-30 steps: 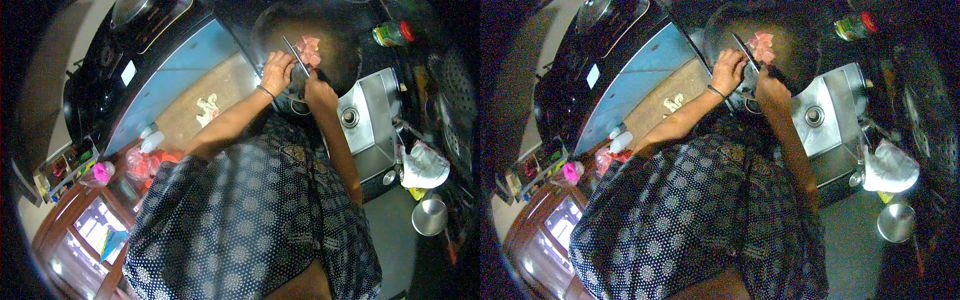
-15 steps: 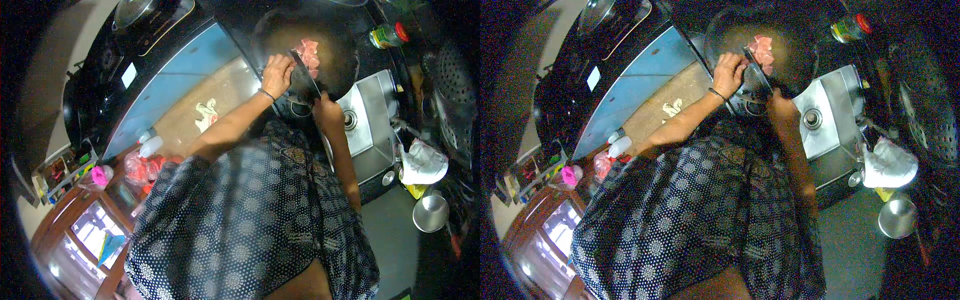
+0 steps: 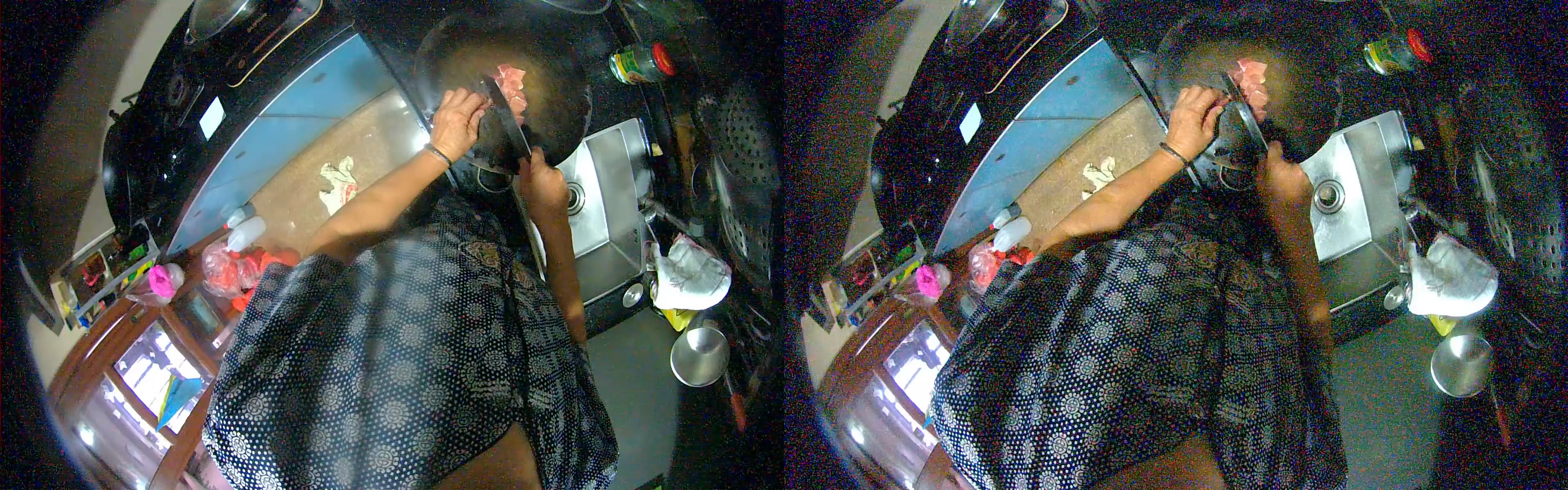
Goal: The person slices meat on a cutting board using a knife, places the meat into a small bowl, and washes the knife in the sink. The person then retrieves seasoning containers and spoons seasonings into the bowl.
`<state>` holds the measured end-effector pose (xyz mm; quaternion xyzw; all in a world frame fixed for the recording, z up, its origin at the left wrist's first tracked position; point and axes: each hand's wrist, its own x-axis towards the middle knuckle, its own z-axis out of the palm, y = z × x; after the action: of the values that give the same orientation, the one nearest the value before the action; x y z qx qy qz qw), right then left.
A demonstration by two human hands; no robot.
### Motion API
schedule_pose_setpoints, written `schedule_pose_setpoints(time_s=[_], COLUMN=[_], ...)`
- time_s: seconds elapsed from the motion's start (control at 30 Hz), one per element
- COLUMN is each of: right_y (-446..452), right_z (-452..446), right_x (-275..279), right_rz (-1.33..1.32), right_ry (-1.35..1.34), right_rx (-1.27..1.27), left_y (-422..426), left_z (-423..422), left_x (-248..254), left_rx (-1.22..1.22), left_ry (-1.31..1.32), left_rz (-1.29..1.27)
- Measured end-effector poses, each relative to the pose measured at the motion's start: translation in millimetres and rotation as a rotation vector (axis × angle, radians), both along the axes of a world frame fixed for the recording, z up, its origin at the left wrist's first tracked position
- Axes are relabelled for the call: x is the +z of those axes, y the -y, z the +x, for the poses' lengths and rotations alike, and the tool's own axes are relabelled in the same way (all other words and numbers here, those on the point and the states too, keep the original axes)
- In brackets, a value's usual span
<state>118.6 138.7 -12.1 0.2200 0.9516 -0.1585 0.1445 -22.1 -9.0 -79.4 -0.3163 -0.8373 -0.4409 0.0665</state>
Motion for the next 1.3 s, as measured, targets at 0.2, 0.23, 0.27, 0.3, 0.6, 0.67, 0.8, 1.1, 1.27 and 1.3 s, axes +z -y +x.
schedule_pose_setpoints(time_s=[0.2, 0.23, 0.27, 0.3, 0.6, 0.67, 0.8, 1.1, 1.27, 1.3], right_y=[-5.8, -3.8, -1.4, -0.3, -4.3, -6.1, 0.0, 5.7, 8.5, 10.3], right_z=[-10.6, -17.4, -23.4, -29.1, -21.5, -6.0, 4.5, -2.3, -21.1, -30.7], right_x=[-13.2, -15.6, -18.0, -21.7, -22.0, -20.4, -3.1, 6.3, -8.5, -11.5], right_rz=[-0.029, -0.046, -0.063, -0.063, -0.119, -0.105, -0.034, -0.04, -0.061, -0.076], right_ry=[0.039, 0.062, 0.088, 0.091, 0.058, 0.044, 0.016, 0.033, 0.053, 0.038], right_rx=[0.069, 0.053, 0.035, 0.029, 0.025, 0.011, -0.084, 0.045, 0.05, 0.059], left_y=[-0.3, -0.4, 0.3, 0.9, 0.2, 0.9, 0.5, 1.0, 1.7, 2.0], left_z=[0.0, -0.2, -0.1, 0.1, 0.0, 0.3, 2.2, 1.0, 0.3, -0.4], left_x=[1.3, 1.1, 1.0, 1.4, 0.0, -1.5, -3.2, -1.0, -0.2, -0.4], left_rx=[-0.004, -0.003, -0.006, -0.009, 0.002, -0.001, 0.001, 0.009, 0.001, -0.004], left_ry=[0.013, 0.01, 0.012, 0.011, 0.002, 0.003, 0.01, 0.005, -0.004, 0.002], left_rz=[0.006, 0.012, 0.011, 0.02, 0.047, 0.06, 0.017, 0.044, 0.034, 0.035])
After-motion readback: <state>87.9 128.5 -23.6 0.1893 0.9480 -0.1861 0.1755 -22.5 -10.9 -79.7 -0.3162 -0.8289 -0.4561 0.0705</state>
